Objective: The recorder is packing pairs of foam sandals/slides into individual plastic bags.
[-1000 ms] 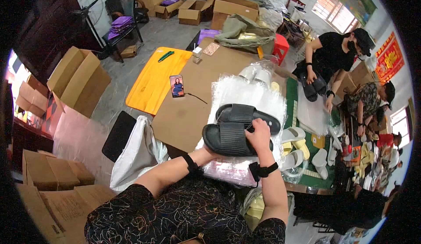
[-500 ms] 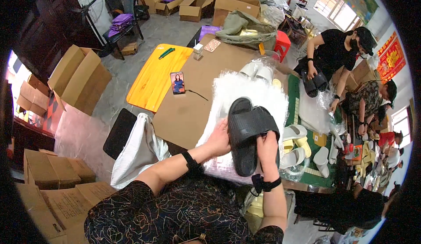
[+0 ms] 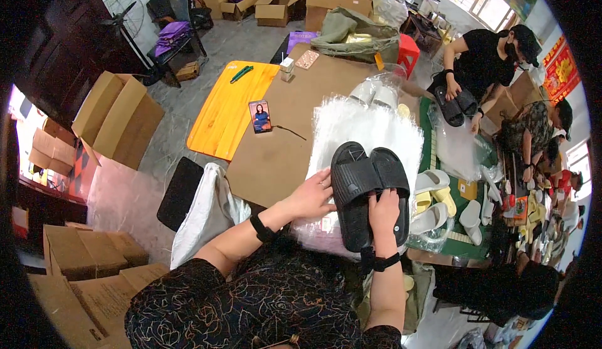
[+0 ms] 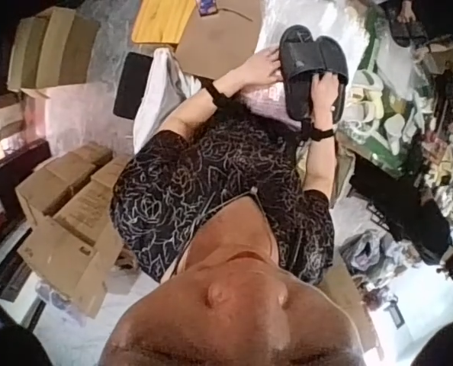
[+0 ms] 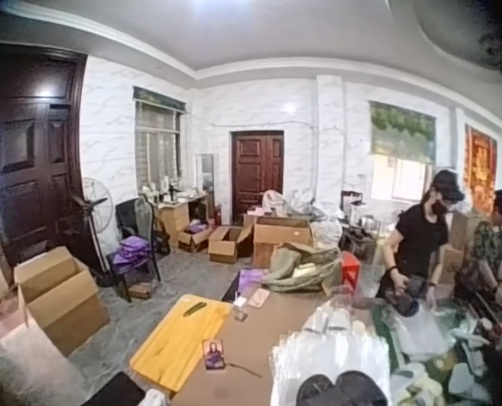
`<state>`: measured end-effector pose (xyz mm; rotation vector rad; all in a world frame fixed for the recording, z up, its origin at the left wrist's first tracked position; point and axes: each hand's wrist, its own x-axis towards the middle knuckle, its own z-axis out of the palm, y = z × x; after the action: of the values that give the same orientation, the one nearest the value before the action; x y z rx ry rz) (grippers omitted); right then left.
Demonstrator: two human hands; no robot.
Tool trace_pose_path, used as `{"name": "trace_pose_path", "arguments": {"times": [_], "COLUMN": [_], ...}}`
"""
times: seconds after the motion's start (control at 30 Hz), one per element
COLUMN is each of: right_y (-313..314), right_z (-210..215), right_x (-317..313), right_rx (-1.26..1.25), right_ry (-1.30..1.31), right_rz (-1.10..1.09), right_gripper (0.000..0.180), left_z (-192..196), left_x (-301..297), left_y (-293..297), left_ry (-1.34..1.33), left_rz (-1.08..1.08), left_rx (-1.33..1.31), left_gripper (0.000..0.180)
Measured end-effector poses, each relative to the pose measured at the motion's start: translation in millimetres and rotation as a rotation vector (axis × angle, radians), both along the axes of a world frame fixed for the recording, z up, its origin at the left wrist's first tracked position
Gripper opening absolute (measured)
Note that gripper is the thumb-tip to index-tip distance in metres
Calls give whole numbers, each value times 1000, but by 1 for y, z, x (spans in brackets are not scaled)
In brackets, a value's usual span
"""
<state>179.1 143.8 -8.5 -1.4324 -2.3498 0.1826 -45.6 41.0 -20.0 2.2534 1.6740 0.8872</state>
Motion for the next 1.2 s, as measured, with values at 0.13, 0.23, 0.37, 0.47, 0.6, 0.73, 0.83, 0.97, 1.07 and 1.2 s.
{"name": "trace_pose_path", "arguments": {"times": [0.13,0.23,0.37,0.47,0.6,0.73,0.83,0.97,1.07,1.2], "right_y": [2,4,-13,-19,-28,-28,-34,-35,-36,-38], "right_z": [5,18,37,40,21,-5,7,3,1,2], "right_x": [1,6,3,-4,-18,-15,-23,-23,-24,-22], "right_rx": [-12,-85,-156,-152,-184,-10,-167,-79,-107,-130], "right_ry": [-5,169,125,244,56,89,27,64,61,-11], "right_rz": [11,175,-3,-71,-177,-137,-199,-207,-236,-282], "right_gripper": [44,36,35,36,39,41,40,40,38,37], "left_z": [-1,0,-4,1,1,2,-23,-54,-66,-75], "left_x": [-2,-2,-5,-9,-55,-157,-233,-290,-311,-311], "left_y": [-6,-6,-9,-10,-6,-2,7,35,55,81], "left_ry": [35,30,64,-4,-372,-170,4,233,336,366], "left_rz": [15,21,10,13,8,540,896,952,868,851], "left_rx": [-95,-91,-120,-41,55,209,151,-75,-121,-200], "left_gripper": [62,61,63,58,29,31,54,85,93,87]}}
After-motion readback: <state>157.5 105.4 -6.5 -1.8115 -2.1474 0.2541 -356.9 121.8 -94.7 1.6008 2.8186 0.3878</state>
